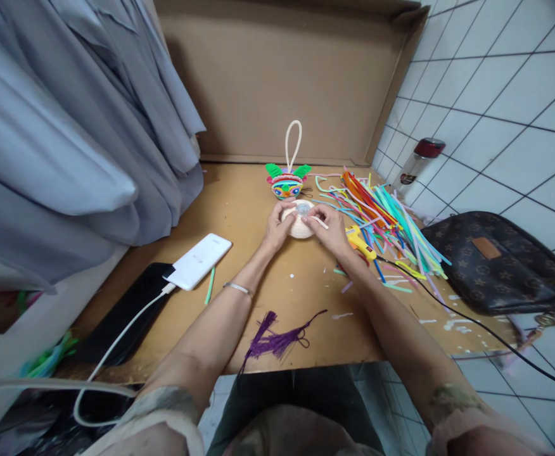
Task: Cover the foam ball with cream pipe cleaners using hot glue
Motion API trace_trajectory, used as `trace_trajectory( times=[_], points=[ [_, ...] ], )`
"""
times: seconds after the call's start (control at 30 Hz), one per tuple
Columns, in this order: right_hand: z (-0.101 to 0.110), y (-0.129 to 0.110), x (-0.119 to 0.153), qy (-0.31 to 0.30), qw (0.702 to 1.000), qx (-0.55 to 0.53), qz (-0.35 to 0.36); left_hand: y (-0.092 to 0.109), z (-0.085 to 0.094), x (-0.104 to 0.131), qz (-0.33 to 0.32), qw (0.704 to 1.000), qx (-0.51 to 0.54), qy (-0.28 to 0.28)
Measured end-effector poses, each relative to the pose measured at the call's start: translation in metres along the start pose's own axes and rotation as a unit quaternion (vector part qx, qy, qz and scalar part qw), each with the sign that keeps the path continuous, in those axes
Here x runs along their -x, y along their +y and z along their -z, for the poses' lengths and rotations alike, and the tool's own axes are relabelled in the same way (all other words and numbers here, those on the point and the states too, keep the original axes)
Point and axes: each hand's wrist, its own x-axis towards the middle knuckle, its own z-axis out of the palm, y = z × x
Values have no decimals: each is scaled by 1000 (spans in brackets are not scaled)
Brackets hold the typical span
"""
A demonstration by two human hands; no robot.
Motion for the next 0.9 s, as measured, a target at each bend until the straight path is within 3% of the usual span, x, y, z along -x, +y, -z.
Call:
trace_trajectory(
  times=[0.37,0.53,0.9],
  points=[
    [-4,22,2,19,992,101,70,-2,1,-2,-1,1000,9,-10],
    [-7,27,2,-19,993,103,49,3,0,-1,-20,1000,-19,-3],
    [-9,17,7,2,991,132,9,15,-3,0,-32,999,-38,11]
  ],
)
